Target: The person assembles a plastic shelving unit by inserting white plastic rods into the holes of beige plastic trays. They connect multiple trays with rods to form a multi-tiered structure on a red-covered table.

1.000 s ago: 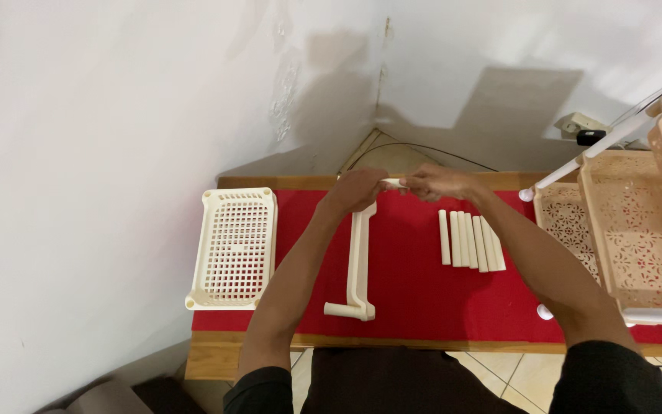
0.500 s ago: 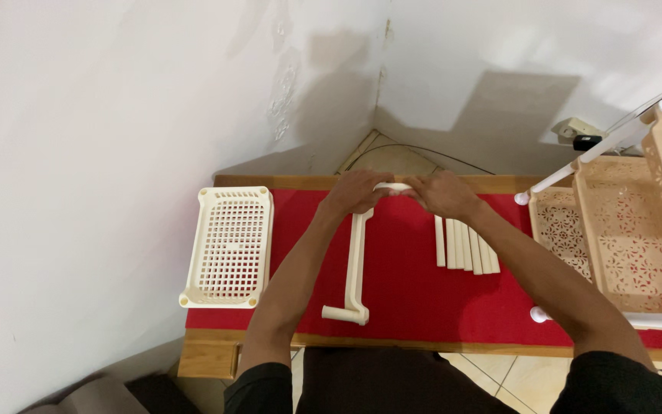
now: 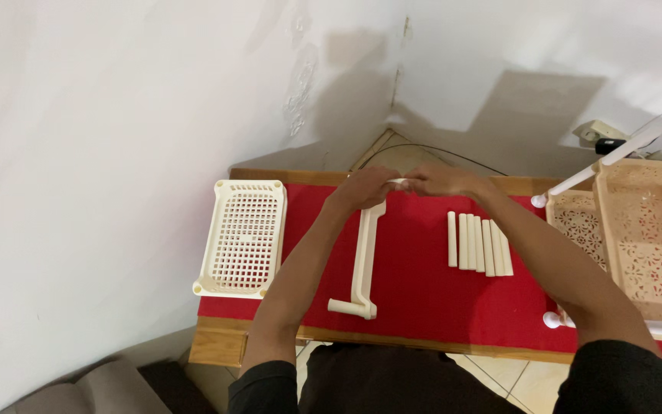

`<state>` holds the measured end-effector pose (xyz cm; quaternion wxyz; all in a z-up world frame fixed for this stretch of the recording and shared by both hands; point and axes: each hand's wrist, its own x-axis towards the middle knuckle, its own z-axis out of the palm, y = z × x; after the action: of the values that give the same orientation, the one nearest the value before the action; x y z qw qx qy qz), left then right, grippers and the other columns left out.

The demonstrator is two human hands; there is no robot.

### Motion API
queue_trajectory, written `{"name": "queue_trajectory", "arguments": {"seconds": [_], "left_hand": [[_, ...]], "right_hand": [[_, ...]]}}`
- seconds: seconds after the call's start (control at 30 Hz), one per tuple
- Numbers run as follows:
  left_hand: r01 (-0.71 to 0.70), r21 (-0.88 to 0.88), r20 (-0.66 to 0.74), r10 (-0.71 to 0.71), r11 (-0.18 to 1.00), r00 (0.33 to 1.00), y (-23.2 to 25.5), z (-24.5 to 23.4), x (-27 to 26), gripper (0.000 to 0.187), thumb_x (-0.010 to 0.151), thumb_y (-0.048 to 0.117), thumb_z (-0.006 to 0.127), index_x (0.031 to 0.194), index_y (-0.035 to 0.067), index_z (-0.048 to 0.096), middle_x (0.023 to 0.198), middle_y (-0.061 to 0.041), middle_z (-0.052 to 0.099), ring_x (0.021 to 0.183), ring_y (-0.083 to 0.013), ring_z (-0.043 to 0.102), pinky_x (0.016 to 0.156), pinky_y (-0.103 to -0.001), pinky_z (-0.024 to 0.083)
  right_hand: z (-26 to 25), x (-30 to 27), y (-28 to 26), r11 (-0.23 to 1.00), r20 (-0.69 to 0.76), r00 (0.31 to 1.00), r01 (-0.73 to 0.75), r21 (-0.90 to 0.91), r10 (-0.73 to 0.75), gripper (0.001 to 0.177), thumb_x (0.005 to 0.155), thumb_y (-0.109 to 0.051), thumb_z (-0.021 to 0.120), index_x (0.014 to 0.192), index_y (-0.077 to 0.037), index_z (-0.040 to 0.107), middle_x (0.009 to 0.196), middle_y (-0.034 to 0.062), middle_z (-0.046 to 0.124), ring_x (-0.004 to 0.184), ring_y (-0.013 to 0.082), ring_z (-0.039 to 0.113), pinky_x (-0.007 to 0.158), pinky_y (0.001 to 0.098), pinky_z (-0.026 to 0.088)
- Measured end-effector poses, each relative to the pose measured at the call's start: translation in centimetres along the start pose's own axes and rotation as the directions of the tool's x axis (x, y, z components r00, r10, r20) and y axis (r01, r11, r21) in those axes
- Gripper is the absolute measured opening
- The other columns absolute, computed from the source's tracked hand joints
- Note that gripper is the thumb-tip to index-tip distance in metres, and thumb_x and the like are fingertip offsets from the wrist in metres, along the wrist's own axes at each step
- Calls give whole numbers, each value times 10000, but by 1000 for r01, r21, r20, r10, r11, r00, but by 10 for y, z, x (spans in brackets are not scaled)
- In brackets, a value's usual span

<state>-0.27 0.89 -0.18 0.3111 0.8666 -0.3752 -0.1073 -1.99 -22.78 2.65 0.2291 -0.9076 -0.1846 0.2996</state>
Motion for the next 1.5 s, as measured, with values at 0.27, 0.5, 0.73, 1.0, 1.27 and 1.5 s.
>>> {"name": "queue_trajectory", "arguments": {"seconds": [0.27, 0.5, 0.73, 1.0, 1.27, 1.5], "left_hand": [[-63, 116, -22, 66, 991, 998, 19, -4, -3, 342, 962, 325, 659, 1297, 259, 648, 1004, -121, 669, 990, -326, 645, 859, -475, 506], [-81, 130, -47, 87, 988, 995, 31, -5, 2, 312, 909, 296, 698, 1211, 237, 649, 930, -94, 720, 981, -317, 665, 838, -495, 503], [-13, 84, -60, 18, 996, 998, 37, -5, 0, 260, 939, 338, 669, 1090, 131, 706, 843, -161, 714, 877, -375, 672, 775, -547, 498], [-108, 29, -104, 111, 994, 988, 20, 9, 6, 231, 934, 229, 618, 1055, 95, 763, 839, -152, 721, 830, -355, 670, 775, -514, 518], [-12, 78, 6, 12, 997, 1000, 28, -1, 8, 382, 853, 489, 694, 1138, 251, 783, 764, -160, 695, 780, -335, 663, 741, -513, 513], [-40, 77, 21, 38, 996, 999, 47, -8, 3, 467, 841, 606, 724, 1211, 325, 769, 702, -151, 680, 734, -317, 665, 768, -471, 524]], "right_hand": [[26, -38, -24, 890, -332, 936, -52, -453, -114, 549, 1036, -433, 456, 1419, -45, 518, 1080, 141, 700, 809, 340, 700, 706, 472, 561], [43, -32, -5, 801, -404, 908, -161, -577, -108, 407, 1073, -372, 468, 1358, -92, 545, 1024, 60, 708, 879, 256, 723, 721, 436, 579], [35, -48, -10, 952, -484, 871, -71, -296, -85, 358, 1045, -388, 495, 1167, -106, 678, 854, 98, 700, 779, 308, 678, 716, 446, 537], [20, -42, -5, 983, -282, 959, 41, 178, 11, 357, 1059, -350, 470, 967, -66, 664, 808, 102, 704, 767, 284, 651, 728, 419, 529], [43, -55, -5, 992, -542, 835, 30, -121, -91, 260, 995, -240, 601, 1150, -53, 694, 921, 156, 713, 831, 347, 664, 791, 487, 518], [69, -68, -2, 946, -749, 578, 172, -275, -323, 279, 876, -111, 673, 1136, -14, 699, 1025, 207, 686, 943, 399, 667, 816, 502, 539]]}}
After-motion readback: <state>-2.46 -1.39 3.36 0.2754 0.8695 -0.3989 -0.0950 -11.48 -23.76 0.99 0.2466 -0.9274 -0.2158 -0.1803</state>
